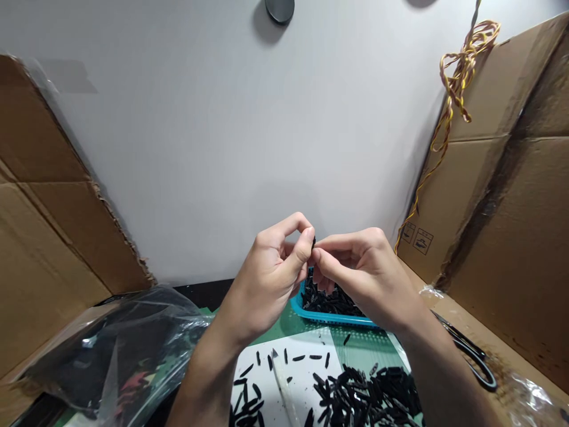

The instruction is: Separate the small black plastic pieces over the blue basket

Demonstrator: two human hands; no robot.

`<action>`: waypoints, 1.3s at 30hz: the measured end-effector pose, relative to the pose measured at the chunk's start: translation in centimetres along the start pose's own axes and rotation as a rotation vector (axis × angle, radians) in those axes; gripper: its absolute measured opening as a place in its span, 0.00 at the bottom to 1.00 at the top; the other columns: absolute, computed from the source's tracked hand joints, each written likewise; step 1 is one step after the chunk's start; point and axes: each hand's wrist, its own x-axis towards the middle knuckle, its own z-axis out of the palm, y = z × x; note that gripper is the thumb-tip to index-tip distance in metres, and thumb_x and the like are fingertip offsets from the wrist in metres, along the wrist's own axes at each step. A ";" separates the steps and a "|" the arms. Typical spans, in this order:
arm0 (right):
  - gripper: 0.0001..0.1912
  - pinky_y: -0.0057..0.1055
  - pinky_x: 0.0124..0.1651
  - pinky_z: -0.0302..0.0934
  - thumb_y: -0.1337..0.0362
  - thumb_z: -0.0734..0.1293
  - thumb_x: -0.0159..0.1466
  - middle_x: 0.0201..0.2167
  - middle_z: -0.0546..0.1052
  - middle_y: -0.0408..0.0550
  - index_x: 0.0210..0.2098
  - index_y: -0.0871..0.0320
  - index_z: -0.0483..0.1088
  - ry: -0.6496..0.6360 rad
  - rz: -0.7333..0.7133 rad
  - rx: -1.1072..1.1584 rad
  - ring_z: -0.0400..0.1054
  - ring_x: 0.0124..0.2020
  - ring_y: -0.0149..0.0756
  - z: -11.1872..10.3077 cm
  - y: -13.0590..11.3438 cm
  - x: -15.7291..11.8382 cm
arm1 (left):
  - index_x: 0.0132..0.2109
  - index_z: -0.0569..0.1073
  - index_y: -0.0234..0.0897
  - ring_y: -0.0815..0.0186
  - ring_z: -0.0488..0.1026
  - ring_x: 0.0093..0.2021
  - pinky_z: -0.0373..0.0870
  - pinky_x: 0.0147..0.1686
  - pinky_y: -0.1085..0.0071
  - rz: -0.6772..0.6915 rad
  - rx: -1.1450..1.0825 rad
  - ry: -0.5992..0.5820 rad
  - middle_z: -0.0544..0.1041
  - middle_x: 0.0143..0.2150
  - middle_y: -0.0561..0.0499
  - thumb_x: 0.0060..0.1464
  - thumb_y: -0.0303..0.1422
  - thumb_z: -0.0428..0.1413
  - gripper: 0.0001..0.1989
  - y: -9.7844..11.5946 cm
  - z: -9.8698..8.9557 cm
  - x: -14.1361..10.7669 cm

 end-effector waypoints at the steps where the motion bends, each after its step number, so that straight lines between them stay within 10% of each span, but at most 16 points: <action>1: 0.19 0.32 0.26 0.55 0.63 0.66 0.72 0.21 0.75 0.43 0.25 0.59 0.76 0.000 0.005 0.008 0.65 0.23 0.30 0.1 0.0 0.0 | 0.36 0.68 0.40 0.76 0.53 0.19 0.54 0.18 0.80 0.005 0.007 0.003 0.61 0.19 0.62 0.70 0.48 0.58 0.19 0.0 0.0 0.0; 39: 0.15 0.29 0.29 0.56 0.54 0.73 0.71 0.24 0.72 0.41 0.33 0.57 0.78 -0.052 -0.080 0.446 0.61 0.26 0.30 0.1 1.3 0.6 | 0.35 0.68 0.40 0.78 0.56 0.19 0.54 0.17 0.83 0.120 -0.140 -0.014 0.66 0.20 0.62 0.74 0.40 0.54 0.16 0.5 0.7 -0.2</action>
